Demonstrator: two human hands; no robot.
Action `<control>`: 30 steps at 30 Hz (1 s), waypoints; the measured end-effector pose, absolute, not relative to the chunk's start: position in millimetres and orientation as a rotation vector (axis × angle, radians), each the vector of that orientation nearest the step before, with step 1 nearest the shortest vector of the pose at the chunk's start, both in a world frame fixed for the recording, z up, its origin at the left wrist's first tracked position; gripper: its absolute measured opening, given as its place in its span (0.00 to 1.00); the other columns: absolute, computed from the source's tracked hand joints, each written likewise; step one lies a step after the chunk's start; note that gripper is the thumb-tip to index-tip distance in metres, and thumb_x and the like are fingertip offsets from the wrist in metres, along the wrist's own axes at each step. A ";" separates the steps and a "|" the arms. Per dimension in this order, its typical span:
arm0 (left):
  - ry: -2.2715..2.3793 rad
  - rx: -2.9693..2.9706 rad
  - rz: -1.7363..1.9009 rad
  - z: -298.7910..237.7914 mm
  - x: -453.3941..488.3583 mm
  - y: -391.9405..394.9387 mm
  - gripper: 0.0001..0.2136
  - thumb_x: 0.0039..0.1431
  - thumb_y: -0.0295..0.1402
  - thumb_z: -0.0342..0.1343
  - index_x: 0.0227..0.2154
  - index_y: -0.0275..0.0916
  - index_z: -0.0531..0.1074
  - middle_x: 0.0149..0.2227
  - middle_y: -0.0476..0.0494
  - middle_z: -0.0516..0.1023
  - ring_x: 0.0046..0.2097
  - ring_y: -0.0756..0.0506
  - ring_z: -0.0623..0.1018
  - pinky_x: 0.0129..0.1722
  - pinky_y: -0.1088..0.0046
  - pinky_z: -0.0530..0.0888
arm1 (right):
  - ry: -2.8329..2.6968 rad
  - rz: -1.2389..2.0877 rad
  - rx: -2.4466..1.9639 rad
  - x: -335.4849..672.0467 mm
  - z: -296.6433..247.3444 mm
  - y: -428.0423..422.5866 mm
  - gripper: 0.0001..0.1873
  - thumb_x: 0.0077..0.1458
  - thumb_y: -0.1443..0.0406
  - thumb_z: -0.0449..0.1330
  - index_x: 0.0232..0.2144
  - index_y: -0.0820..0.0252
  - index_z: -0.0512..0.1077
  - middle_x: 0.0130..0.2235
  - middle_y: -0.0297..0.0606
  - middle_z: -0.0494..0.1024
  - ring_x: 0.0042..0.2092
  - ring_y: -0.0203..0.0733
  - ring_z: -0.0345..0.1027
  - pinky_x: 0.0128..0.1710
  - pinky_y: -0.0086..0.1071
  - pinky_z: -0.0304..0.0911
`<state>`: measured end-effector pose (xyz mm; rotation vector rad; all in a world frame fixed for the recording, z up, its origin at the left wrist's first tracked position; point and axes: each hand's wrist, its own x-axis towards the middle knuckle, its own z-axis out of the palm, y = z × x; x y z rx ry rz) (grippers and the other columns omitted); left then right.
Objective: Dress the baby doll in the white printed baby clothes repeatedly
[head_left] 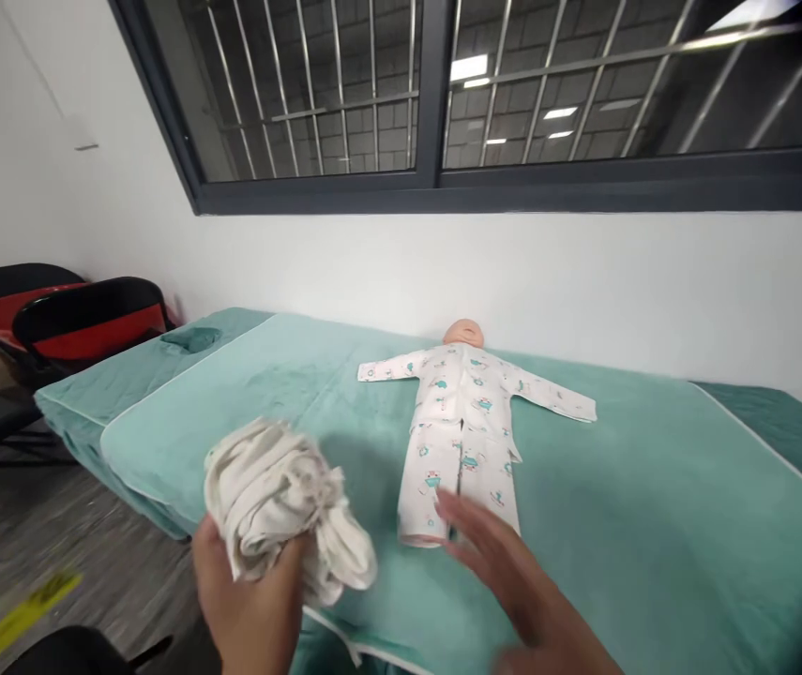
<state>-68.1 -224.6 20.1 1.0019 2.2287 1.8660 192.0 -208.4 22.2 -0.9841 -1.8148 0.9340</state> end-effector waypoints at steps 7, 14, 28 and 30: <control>1.240 1.279 1.577 61.4 -7.5 -164.4 0.29 0.50 0.39 0.61 0.56 0.39 0.63 0.50 0.39 0.75 0.50 0.38 0.77 0.49 0.63 0.74 | -1.311 1.665 -0.432 126.7 38.6 -148.6 0.58 0.42 0.41 0.66 0.68 0.40 0.41 0.67 0.40 0.55 0.67 0.55 0.51 0.61 0.52 0.54; 1.205 1.527 1.422 46.1 -6.4 -143.8 0.25 0.53 0.34 0.59 0.55 0.42 0.66 0.55 0.41 0.72 0.56 0.39 0.72 0.56 0.63 0.68 | -1.158 1.532 -0.450 119.8 35.3 -148.7 0.53 0.39 0.50 0.71 0.64 0.37 0.50 0.58 0.35 0.71 0.59 0.57 0.64 0.57 0.52 0.61; 1.322 1.510 1.222 24.4 -51.6 -135.3 0.23 0.59 0.41 0.57 0.57 0.52 0.64 0.61 0.45 0.67 0.61 0.40 0.68 0.57 0.62 0.68 | -1.193 0.686 -1.362 292.0 67.3 -148.8 0.42 0.40 0.51 0.69 0.58 0.44 0.63 0.53 0.47 0.75 0.46 0.58 0.75 0.38 0.45 0.73; 1.346 1.453 1.266 12.0 -54.8 -124.0 0.20 0.60 0.41 0.55 0.54 0.49 0.66 0.57 0.44 0.71 0.59 0.41 0.70 0.56 0.62 0.69 | -1.286 0.437 -1.603 336.4 41.5 -141.7 0.36 0.43 0.50 0.67 0.56 0.41 0.66 0.51 0.48 0.76 0.46 0.58 0.75 0.35 0.44 0.72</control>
